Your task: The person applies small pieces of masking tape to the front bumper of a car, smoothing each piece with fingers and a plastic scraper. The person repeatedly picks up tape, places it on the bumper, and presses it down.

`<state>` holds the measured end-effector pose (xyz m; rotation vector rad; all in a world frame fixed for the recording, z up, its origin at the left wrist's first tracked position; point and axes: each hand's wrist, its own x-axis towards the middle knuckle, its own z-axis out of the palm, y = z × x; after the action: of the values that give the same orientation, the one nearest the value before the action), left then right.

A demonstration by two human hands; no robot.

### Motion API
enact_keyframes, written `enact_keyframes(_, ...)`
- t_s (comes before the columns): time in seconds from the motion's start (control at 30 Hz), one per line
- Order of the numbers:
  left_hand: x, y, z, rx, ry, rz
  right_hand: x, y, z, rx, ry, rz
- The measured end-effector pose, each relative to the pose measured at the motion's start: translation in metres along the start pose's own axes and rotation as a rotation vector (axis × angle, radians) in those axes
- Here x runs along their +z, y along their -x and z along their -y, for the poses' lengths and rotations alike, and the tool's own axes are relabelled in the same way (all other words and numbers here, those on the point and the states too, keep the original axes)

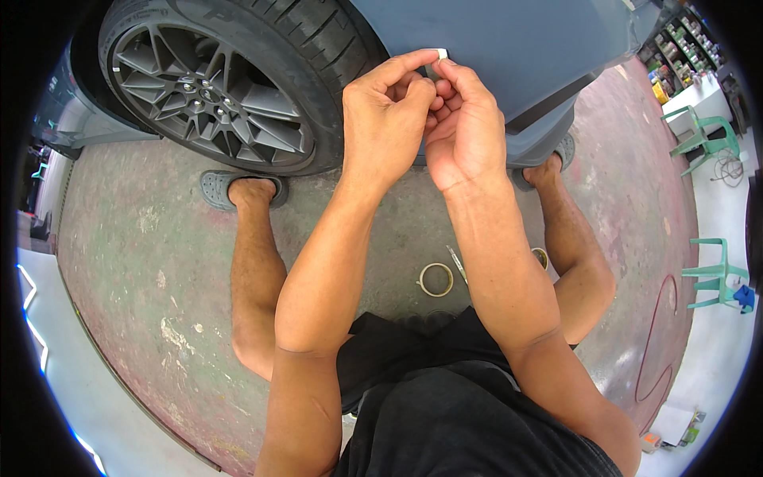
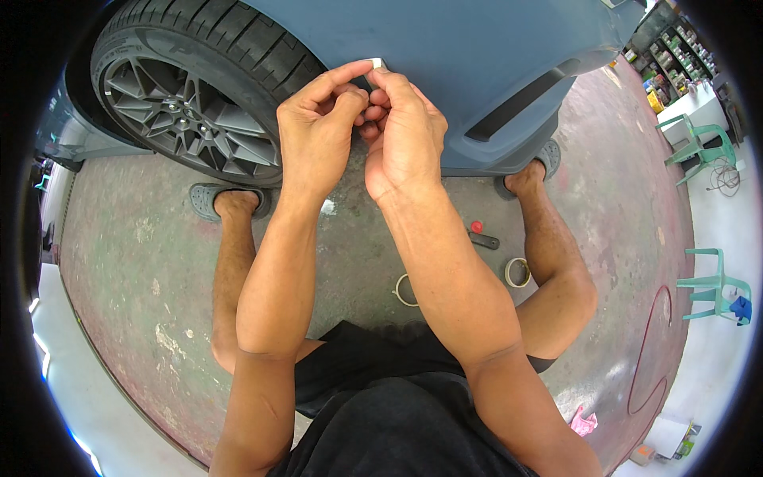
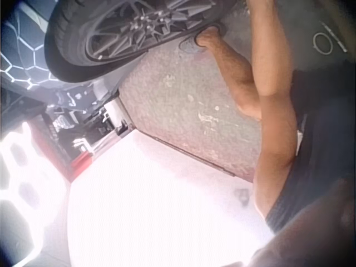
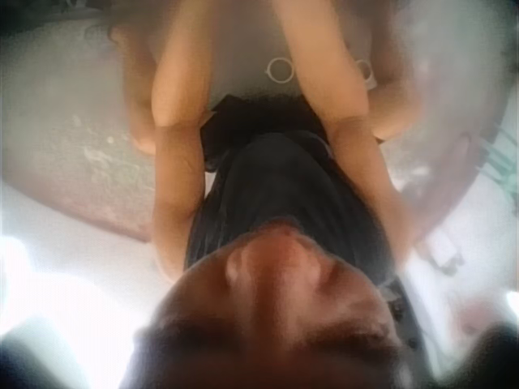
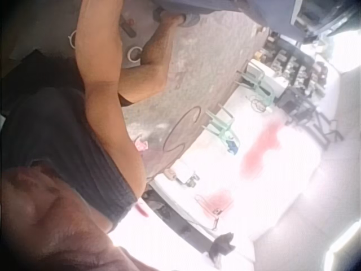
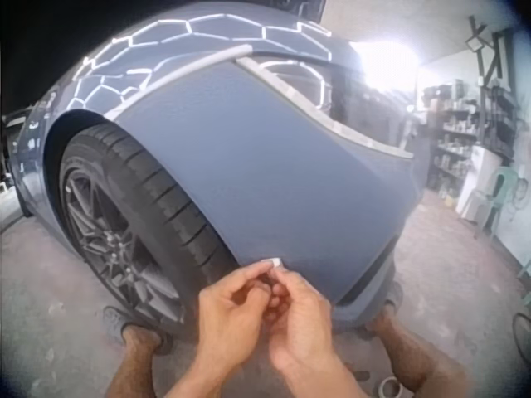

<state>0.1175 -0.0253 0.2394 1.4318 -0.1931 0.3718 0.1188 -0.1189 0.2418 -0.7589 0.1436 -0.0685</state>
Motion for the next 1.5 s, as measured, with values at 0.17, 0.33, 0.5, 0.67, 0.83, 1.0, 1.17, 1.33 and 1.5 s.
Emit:
enact_keyframes(0.17, -0.001, 0.0, -0.002, 0.012, -0.006, -0.008, 0.004, 0.001, 0.001, 0.013, 0.003, -0.002)
enact_keyframes(0.33, -0.001, 0.0, -0.003, -0.003, -0.011, -0.019, 0.004, 0.0, 0.001, 0.01, 0.0, -0.018)
enact_keyframes(0.5, -0.001, 0.001, -0.004, 0.003, -0.021, -0.014, 0.004, 0.0, 0.002, 0.04, -0.017, -0.005)
enact_keyframes(0.67, -0.001, 0.002, -0.006, -0.005, -0.02, -0.014, 0.004, 0.001, 0.001, 0.041, -0.007, -0.019)
enact_keyframes(0.83, -0.001, 0.001, 0.001, 0.079, -0.095, -0.044, 0.004, 0.0, 0.002, 0.034, -0.002, -0.052)
enact_keyframes(1.0, -0.001, -0.001, 0.009, 0.175, -0.159, -0.058, 0.005, -0.001, 0.002, 0.001, -0.012, -0.023)
enact_keyframes(1.17, 0.001, -0.001, 0.001, 0.12, -0.16, -0.047, 0.005, 0.0, 0.004, 0.0, -0.008, -0.029)
enact_keyframes(1.33, 0.002, -0.001, -0.001, 0.095, -0.108, -0.038, 0.004, -0.002, 0.003, -0.007, -0.018, -0.01)
enact_keyframes(1.5, 0.002, 0.0, -0.003, 0.088, -0.087, -0.039, 0.004, -0.002, 0.003, 0.0, -0.035, 0.0)
